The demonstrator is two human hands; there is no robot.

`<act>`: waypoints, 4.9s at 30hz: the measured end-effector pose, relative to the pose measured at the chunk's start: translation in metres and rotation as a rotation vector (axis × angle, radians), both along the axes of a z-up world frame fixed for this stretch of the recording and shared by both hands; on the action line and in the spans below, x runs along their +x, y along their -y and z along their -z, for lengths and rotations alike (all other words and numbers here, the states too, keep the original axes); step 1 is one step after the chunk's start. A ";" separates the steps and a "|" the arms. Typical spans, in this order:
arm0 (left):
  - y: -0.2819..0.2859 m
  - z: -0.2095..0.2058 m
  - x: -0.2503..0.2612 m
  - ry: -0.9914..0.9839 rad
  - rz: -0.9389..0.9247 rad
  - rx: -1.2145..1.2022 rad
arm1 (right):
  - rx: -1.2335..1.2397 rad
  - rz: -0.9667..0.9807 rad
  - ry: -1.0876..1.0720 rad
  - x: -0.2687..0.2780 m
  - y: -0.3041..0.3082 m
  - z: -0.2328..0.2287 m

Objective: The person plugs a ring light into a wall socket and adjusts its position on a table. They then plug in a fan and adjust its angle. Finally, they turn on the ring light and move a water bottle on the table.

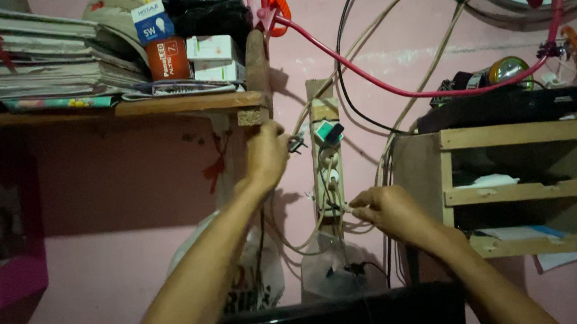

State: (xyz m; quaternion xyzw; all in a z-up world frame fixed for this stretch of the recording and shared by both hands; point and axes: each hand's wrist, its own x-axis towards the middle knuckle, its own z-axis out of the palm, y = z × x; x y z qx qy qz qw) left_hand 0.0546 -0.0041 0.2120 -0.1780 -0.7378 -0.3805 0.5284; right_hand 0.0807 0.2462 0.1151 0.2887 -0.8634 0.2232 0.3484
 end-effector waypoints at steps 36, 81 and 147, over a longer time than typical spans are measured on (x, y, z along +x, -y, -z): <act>-0.003 0.028 0.066 -0.340 -0.289 -0.250 | -0.037 -0.254 -0.321 0.057 0.050 -0.026; 0.021 0.022 0.114 -0.327 0.310 -0.030 | -0.768 -0.992 0.716 -0.012 0.215 -0.024; -0.037 -0.097 -0.145 0.195 -0.288 -0.308 | -0.568 -0.441 0.227 -0.124 0.032 -0.067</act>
